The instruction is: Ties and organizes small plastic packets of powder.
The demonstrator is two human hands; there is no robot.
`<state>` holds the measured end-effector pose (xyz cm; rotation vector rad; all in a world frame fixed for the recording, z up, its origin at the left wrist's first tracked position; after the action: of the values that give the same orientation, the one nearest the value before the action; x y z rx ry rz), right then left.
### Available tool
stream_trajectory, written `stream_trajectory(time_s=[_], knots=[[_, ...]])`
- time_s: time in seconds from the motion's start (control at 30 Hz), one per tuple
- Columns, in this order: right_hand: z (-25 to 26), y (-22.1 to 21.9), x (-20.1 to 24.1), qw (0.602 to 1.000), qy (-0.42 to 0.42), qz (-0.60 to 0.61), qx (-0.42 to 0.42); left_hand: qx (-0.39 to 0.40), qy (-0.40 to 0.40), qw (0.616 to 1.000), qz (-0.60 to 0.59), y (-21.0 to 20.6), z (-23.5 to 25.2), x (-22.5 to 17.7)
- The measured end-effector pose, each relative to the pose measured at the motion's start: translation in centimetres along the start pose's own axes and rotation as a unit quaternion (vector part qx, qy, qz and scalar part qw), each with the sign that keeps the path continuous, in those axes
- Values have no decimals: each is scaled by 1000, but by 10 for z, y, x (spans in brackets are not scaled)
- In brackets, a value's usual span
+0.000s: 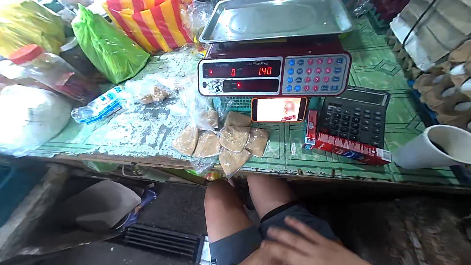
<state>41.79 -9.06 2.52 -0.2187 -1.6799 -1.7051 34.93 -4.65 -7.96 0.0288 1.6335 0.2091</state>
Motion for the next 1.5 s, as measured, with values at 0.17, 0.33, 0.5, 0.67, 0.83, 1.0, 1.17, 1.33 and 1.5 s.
stream_trajectory(time_s=[0.17,0.33,0.5,0.67,0.83,1.0,1.17,1.33,1.5], knots=[[-38,-38,-85,933,-201,8,297,79,77,992,67,-12,4,33],[-51,-34,-95,856,-140,399,299,64,42,992,105,-13,-3,30],[-37,-1,-127,895,-156,412,74,40,22,996,76,-9,-4,32],[-40,56,-126,907,-116,357,-189,14,0,1000,24,-5,-6,30],[-32,79,-50,911,-39,391,-128,-45,24,997,-52,7,-6,33],[-32,-43,-75,964,-189,66,176,-19,12,999,38,-8,-3,28],[-48,-68,-84,814,-173,388,397,5,19,992,122,-16,-15,24],[-23,-73,-66,742,-141,631,178,-94,-9,989,115,-8,-25,13],[-13,-74,-87,969,-110,164,147,-78,72,990,89,1,-39,26]])
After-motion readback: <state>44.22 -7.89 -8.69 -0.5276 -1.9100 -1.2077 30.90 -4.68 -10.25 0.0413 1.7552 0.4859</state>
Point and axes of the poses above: each hand's wrist, its own z-axis towards the middle knuckle, its own y-axis out of the back of the hand, x = y × z, the point moved 8 cm from there along z, towards the middle knuckle, and after that the axes turned 5 degrees about -x, right-handed, at the moved point
